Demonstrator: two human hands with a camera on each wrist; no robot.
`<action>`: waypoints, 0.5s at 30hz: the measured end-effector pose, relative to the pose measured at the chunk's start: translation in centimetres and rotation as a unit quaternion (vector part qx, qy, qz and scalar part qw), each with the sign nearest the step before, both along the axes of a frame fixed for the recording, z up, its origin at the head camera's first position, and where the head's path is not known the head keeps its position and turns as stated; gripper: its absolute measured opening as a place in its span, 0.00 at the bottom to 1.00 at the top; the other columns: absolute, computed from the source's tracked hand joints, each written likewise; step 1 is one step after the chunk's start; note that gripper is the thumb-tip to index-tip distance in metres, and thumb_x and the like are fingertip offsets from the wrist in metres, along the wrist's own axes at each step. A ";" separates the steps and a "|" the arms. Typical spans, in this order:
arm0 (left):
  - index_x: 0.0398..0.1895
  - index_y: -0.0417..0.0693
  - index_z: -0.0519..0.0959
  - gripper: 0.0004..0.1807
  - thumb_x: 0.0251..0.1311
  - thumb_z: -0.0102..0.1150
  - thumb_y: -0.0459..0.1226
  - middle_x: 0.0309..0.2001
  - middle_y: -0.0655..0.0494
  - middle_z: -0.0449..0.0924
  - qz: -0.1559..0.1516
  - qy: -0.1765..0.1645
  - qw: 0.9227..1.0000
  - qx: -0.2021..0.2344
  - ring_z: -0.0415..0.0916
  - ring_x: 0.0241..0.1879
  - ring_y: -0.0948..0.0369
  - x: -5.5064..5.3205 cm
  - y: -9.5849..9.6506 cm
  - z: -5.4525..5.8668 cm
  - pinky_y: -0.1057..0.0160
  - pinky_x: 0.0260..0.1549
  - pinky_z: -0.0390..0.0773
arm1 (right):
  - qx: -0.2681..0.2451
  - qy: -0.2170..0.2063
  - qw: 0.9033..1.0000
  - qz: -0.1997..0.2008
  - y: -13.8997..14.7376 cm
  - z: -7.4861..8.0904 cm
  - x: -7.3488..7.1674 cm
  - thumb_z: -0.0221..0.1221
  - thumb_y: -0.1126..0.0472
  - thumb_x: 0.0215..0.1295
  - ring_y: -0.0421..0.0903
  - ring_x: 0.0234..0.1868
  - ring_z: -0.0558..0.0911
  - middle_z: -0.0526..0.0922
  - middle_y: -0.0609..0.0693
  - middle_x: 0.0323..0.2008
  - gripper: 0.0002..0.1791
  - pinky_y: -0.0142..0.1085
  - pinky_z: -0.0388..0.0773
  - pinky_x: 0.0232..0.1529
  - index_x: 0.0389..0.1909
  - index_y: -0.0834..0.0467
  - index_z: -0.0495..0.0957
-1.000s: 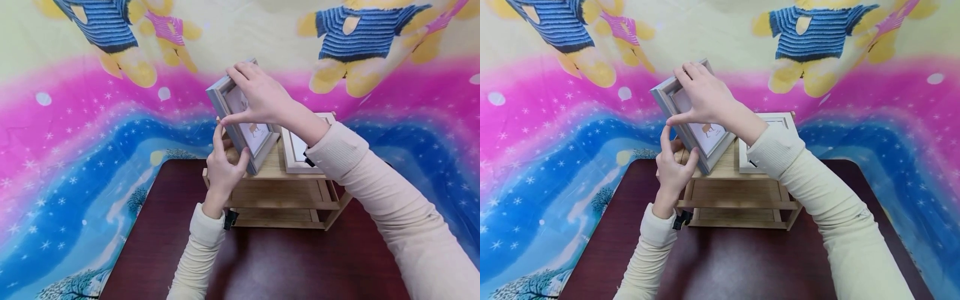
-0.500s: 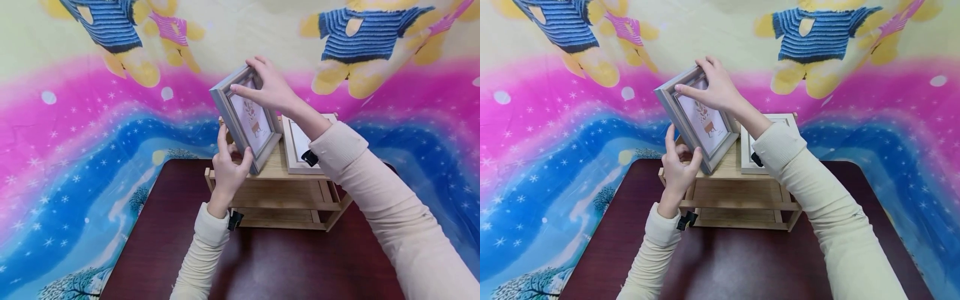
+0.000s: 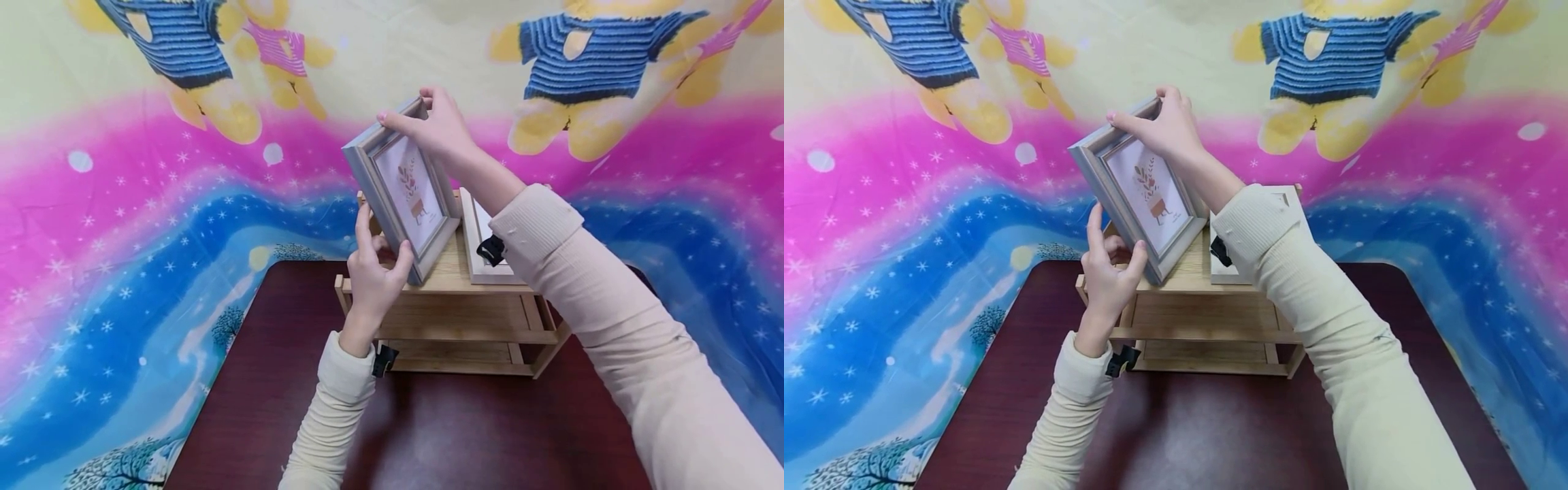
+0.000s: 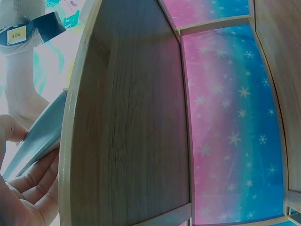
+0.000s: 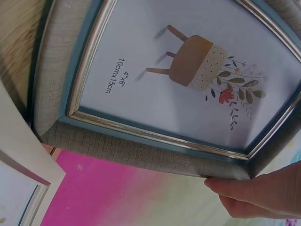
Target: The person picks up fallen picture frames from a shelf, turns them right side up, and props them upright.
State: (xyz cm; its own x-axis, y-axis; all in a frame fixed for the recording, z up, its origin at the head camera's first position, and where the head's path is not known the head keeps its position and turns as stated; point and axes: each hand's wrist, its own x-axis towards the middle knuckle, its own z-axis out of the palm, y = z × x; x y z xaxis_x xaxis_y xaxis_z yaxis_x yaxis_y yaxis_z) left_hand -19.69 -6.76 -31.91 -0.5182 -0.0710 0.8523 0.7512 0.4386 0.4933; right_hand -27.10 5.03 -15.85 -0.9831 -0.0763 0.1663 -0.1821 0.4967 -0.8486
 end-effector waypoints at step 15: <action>0.65 0.34 0.53 0.36 0.51 0.54 0.32 0.18 0.48 0.78 -0.003 -0.003 1.000 -0.008 0.76 0.16 0.61 0.0 -0.3 0.3 0.69 0.15 0.75 | -0.075 -0.066 0.994 0.036 0.3 -0.3 -0.6 0.61 0.41 0.51 0.41 0.37 0.73 0.72 0.48 0.36 0.25 0.38 0.71 0.45 0.39 0.55 0.70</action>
